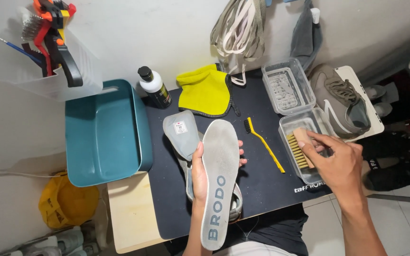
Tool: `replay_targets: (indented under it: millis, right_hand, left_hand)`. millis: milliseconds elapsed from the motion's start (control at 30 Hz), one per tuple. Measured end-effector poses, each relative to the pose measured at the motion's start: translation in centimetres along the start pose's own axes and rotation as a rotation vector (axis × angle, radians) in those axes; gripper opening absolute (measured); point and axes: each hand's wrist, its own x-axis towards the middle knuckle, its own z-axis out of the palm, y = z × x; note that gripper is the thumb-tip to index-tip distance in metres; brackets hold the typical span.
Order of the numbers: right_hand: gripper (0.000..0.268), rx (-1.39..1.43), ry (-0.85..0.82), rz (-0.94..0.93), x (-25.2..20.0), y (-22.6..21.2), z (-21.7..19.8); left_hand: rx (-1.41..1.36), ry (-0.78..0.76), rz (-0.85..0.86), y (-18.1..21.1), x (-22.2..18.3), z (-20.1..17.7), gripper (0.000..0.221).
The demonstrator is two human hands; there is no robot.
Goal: Brushing a shoe insole with a cleaning brush to remove dirt or apply cleaner.
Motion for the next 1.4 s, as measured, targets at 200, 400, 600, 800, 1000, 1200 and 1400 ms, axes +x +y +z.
replay_targets:
  millis: [200,400,600,800,1000,1200,1400]
  right_hand:
    - [0.035,0.116,0.017,-0.019,0.0,-0.7,-0.1]
    - [0.039,0.092,0.218,-0.172,-0.4,-3.5,-1.7]
    - [0.051,0.533,0.029,-0.298,0.2,-10.3,1.3]
    - [0.041,0.336,0.002,-0.357,-0.5,-15.7,5.5]
    - [0.039,0.351,-0.025,-0.349,-1.1,-15.6,5.4]
    - [0.040,0.377,0.008,-0.364,0.5,-16.0,5.2]
    - [0.040,0.315,-0.003,-0.405,-0.1,-15.4,6.1]
  left_hand:
    - [-0.023,-0.018,0.000,0.0,-0.1,0.0,0.072]
    - [-0.047,0.037,-0.023,0.2,-0.2,0.7,0.073]
    - [-0.169,0.111,-0.103,-0.6,0.2,0.2,0.053]
    - [-0.191,0.148,-0.033,-0.9,0.5,0.6,0.065]
    - [-0.191,0.141,0.004,-1.0,0.5,-0.6,0.065]
    - [-0.161,0.167,-0.029,0.0,-0.3,2.0,0.058]
    - [-0.076,0.184,0.029,-0.5,-0.3,0.8,0.052]
